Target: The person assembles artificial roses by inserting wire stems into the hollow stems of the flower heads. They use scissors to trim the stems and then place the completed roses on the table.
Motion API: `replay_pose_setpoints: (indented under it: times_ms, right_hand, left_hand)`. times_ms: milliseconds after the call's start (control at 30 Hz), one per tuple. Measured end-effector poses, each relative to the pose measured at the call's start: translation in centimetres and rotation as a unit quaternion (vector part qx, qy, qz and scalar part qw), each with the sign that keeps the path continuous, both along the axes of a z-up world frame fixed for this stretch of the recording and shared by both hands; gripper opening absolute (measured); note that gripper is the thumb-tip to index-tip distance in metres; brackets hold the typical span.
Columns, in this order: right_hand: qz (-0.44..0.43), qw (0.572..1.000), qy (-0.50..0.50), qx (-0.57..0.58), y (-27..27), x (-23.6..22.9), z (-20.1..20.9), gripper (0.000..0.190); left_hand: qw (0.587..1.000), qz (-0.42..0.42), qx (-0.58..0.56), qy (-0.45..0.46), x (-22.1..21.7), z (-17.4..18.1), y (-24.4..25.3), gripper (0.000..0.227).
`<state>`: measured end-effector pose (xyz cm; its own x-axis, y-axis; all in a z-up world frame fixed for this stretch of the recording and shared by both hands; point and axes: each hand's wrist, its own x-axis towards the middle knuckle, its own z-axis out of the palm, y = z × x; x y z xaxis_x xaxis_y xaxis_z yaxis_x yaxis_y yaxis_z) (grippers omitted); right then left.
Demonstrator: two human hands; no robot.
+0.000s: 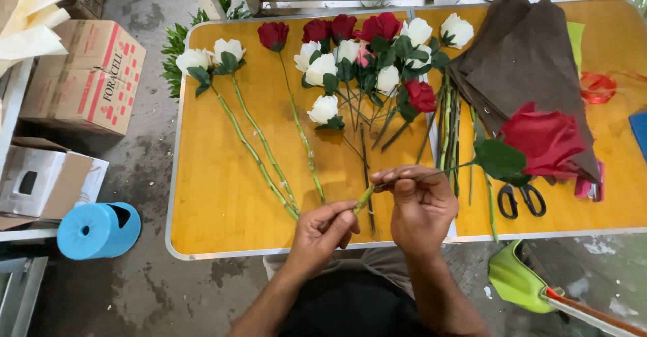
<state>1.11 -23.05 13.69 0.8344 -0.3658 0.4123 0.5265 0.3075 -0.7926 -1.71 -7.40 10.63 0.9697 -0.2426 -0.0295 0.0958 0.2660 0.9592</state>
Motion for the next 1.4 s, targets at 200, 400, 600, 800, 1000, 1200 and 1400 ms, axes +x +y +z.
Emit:
replay_pose_setpoints:
  times_ms: [200,400,600,800,1000,1200,1400]
  right_hand:
    - [0.019,0.999,0.003,-0.031,-0.1,-0.2,-0.1,0.007]
    - [0.014,0.991,0.035,-0.128,-0.9,0.0,0.9,0.011]
    - [0.044,0.981,0.048,-0.181,-1.8,0.6,0.8,0.013]
    - [0.126,0.977,0.046,-0.168,-2.4,1.0,0.0,0.012]
    - [0.160,0.975,0.035,-0.152,-1.7,0.6,-0.5,0.016]
    - [0.095,0.965,0.164,-0.181,-1.1,1.2,-1.8,0.007]
    - [0.033,0.992,0.121,0.009,-1.6,2.2,-3.9,0.023]
  left_hand:
    - [1.000,-0.006,0.008,0.013,0.0,-0.1,0.2,0.031]
    - [0.999,-0.009,0.031,-0.005,0.2,0.4,0.3,0.032]
    - [0.990,0.001,0.134,-0.041,0.4,0.9,0.6,0.034]
    - [0.990,-0.004,0.125,-0.066,0.4,1.4,0.6,0.030]
    - [0.986,-0.001,0.145,-0.088,0.3,1.7,0.5,0.028]
    - [0.987,0.044,0.154,0.002,0.4,0.5,-0.1,0.032]
    - [0.985,0.055,0.158,-0.041,0.1,0.8,-0.2,0.031]
